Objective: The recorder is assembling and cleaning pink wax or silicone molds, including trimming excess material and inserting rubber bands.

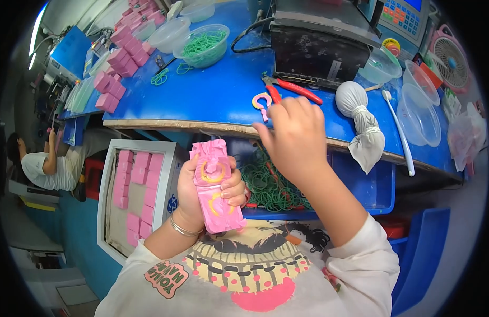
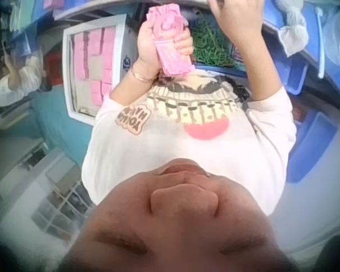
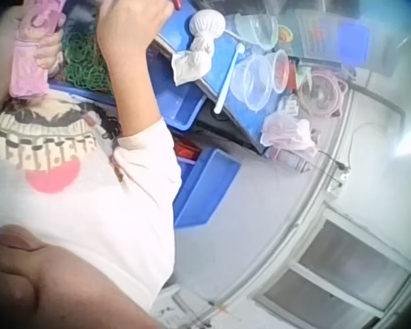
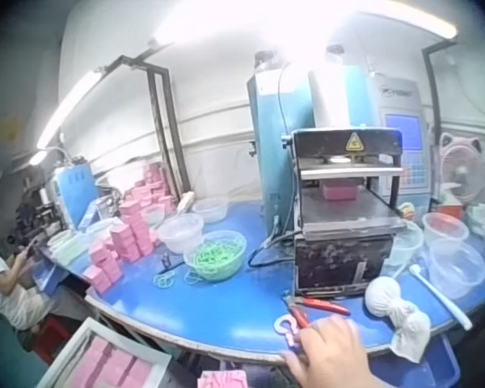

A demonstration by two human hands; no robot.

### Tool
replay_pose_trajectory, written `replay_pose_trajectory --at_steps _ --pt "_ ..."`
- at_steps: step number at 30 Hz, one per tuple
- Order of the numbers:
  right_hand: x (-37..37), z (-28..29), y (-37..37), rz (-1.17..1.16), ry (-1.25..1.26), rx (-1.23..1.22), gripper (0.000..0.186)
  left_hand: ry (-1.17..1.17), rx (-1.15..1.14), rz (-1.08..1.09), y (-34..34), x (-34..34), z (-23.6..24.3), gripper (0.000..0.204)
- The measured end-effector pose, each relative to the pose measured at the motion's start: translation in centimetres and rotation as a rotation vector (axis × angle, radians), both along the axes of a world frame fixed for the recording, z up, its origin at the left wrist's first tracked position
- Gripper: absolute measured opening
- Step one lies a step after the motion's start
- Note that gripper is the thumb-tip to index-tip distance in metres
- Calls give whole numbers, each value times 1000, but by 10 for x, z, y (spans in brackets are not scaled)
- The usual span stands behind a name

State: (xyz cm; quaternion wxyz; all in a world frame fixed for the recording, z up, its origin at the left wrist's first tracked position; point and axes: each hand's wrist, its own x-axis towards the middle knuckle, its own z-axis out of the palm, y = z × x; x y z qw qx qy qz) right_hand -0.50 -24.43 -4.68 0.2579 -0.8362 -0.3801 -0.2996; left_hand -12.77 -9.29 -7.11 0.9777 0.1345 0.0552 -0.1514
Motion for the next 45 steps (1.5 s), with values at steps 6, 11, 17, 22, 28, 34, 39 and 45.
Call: replay_pose_trajectory --at_steps 6,11,17,22,28,34,39,45 --pt "24 -2 27 -118 -32 -146 20 45 67 29 -3 -3 -8 53" --pt "-18 18 11 403 687 219 15 136 -27 3 3 -3 -10 48" --pt "-37 13 3 800 413 31 25 205 64 -12 -5 -2 6 45" --pt "-34 22 4 807 324 -143 22 191 77 -32 -4 -5 2 45" --pt "-36 15 7 683 186 -222 24 156 5 -110 -8 -5 0 44" --pt "-51 -9 8 484 358 6 27 35 55 -79 -6 -5 -8 44" --pt "-60 -22 8 473 790 318 36 -112 225 -113 2 -20 -17 52" --pt "-56 -24 -6 618 704 162 27 -170 1033 -43 8 -31 0 32"
